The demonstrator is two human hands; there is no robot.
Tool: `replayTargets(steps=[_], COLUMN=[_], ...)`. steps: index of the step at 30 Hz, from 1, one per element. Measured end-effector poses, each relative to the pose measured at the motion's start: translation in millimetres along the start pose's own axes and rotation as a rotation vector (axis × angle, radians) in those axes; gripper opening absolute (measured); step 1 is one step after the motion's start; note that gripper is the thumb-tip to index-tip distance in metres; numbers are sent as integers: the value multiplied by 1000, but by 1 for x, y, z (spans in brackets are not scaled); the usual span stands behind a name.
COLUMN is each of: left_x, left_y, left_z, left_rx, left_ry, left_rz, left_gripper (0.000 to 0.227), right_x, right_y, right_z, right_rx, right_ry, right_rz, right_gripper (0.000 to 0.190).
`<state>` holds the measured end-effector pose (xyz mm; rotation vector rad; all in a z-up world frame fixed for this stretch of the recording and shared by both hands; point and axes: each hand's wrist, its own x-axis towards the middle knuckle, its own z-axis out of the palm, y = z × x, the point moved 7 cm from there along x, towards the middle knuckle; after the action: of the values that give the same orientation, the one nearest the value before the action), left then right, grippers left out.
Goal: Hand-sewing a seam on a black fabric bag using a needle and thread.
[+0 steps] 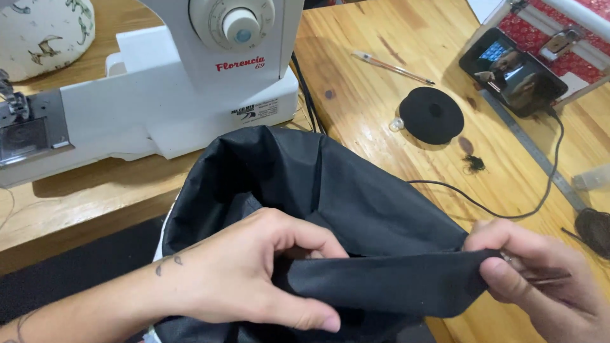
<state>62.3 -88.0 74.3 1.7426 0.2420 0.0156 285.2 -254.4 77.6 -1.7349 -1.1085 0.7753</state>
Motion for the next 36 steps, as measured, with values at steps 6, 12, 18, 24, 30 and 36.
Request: replayTargets(steps=[6, 12, 18, 24, 30, 36], left_x=[-1, 6, 13, 17, 17, 27], left_y=[-9, -26, -36, -13, 2, -10], left_z=[2, 5, 7, 4, 11, 26], left_rx=[-224, -367, -408, 108, 175, -15], left_ry=[-11, -2, 44, 274, 349, 338], left_rz=[-7, -93, -94, 349, 498, 348], left_gripper=[26, 20, 15, 21, 16, 15], right_x=[-1, 12, 13, 9, 4, 2], right_y=[38, 4, 17, 40, 32, 22], right_z=[-22, 16, 26, 31, 29, 26], right_rx=[25, 143, 25, -231, -331, -291], right_ry=[-44, -247, -268, -150, -58, -50], right_rz=[100, -175, -187, 59, 91, 2], right_gripper=[26, 36, 43, 29, 20, 9])
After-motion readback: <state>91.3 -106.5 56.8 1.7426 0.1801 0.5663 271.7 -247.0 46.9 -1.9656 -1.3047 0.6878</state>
